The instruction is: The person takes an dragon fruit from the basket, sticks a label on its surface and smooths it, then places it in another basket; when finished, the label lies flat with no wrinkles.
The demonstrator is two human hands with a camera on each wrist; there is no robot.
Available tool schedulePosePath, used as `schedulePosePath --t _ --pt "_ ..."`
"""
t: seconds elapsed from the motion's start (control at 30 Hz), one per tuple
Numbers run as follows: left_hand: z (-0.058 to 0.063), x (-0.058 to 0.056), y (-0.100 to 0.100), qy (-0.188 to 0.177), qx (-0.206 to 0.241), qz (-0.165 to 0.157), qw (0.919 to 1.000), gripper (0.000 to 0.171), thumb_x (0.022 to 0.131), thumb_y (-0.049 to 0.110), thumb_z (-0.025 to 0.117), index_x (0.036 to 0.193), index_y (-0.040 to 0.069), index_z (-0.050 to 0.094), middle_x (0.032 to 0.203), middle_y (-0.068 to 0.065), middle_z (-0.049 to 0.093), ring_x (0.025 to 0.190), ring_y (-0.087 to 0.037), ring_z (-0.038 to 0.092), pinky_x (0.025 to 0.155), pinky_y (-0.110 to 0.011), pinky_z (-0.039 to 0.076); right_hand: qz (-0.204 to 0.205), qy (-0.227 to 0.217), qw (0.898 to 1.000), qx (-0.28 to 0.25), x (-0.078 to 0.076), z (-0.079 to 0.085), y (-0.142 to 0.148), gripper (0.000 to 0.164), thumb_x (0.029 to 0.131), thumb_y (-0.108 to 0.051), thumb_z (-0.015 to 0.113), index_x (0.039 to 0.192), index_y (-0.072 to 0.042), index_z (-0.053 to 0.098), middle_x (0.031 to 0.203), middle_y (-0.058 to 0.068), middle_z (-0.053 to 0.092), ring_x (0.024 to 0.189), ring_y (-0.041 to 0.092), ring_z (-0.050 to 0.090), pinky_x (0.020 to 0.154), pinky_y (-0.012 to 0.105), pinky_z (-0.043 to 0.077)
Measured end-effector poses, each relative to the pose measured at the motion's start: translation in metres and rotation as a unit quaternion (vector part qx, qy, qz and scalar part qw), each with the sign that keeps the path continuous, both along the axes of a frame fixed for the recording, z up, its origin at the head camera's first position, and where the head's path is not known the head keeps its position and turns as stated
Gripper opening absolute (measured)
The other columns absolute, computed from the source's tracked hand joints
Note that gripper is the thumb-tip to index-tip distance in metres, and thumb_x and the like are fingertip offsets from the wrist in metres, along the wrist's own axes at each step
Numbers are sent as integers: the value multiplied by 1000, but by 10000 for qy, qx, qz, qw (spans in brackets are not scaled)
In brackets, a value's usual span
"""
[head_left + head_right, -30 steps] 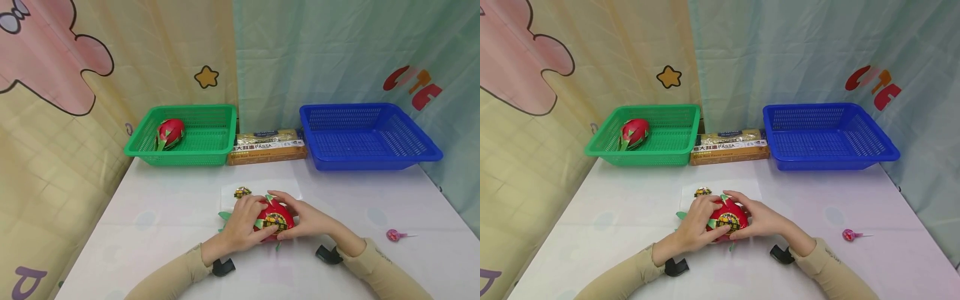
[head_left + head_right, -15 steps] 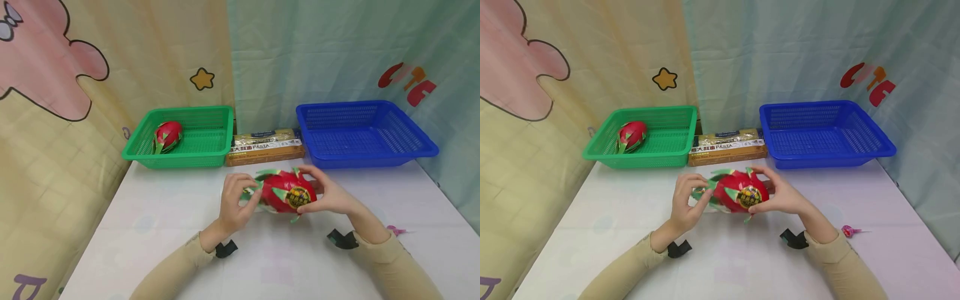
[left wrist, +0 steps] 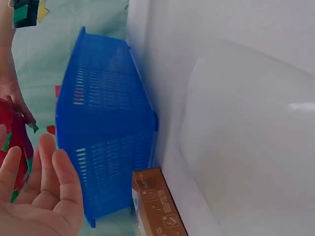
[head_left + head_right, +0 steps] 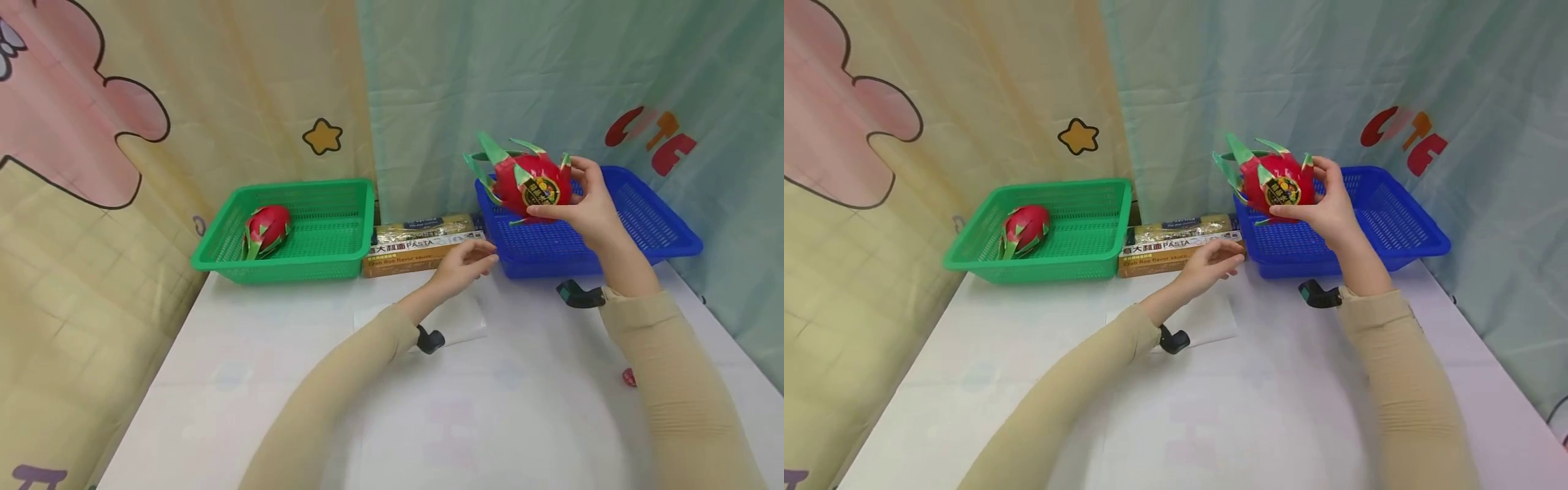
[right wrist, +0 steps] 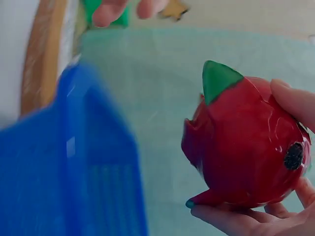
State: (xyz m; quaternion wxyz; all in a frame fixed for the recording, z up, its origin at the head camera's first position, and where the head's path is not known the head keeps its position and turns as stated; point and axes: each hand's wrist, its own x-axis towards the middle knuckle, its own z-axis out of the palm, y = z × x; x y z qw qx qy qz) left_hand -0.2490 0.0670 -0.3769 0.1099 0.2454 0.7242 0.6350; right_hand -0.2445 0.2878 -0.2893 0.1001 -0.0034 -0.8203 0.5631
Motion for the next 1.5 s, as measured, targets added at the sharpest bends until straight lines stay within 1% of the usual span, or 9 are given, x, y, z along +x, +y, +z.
schedulePosePath --t 0.13,0.23,0.47,0.6,0.73,1.07,1.3,1.4,1.5 --pt "-6 -11 18 -161 -401 136 9990 26 92 22 62 115 8 61 95 -1 65 76 -9 59 64 -21 50 -251 -439 9980 388 -20 -17 19 97 79 -30 75 144 -14 5 150 17 9 133 39 22 104 51 32" --pt "-10 -15 27 -182 -394 446 9981 23 91 21 63 110 8 63 88 0 64 73 -9 58 61 -21 48 -339 -800 9946 565 -30 -31 36 103 79 -34 75 142 -8 -2 149 23 5 136 42 13 107 55 23" --pt "-18 -18 37 -292 -198 1024 9941 18 87 16 69 103 7 68 89 0 67 71 -5 58 62 -19 48 -53 -1768 9790 1014 -39 -57 64 118 78 -42 75 141 1 -15 143 37 4 131 52 12 104 62 21" --pt "-22 -19 38 -475 -29 1105 9927 19 85 16 71 102 7 69 90 -1 68 72 -6 60 66 -23 51 216 -2119 9656 1489 -43 -64 64 124 75 -48 74 140 3 -18 140 39 9 127 53 15 102 64 22" --pt "-22 -19 38 -493 -15 1118 9925 19 85 17 71 102 8 69 89 2 68 72 -5 60 67 -25 51 431 -2204 9587 1746 -47 -68 60 122 77 -50 72 138 7 -17 136 40 12 125 53 18 102 63 22" --pt "-22 -18 40 -402 -42 1165 9924 18 85 17 71 101 8 69 89 1 68 71 -5 59 63 -19 47 597 -2179 9499 2161 -51 -74 55 112 79 -46 72 134 11 -7 130 39 19 121 52 24 102 62 26" --pt "-20 -17 35 -487 -141 983 9939 19 89 14 66 106 7 67 93 -3 68 71 -8 59 62 -21 48 476 -2190 9406 2550 -48 -66 50 120 80 -52 68 140 11 -14 134 43 17 122 56 23 101 64 24" --pt "-15 -17 28 -379 -462 663 9960 25 91 16 63 114 6 63 101 -6 67 79 -11 61 69 -24 50 -25 -1651 9484 2707 -44 -59 36 113 82 -52 65 143 10 -5 138 40 18 123 55 25 100 64 25" --pt "-4 -16 10 18 -980 184 9950 33 92 20 62 120 4 58 112 -8 64 96 -14 60 80 -23 49 -876 -463 9677 2319 -40 -52 11 91 86 -48 62 145 3 15 140 31 26 124 47 34 100 58 32"
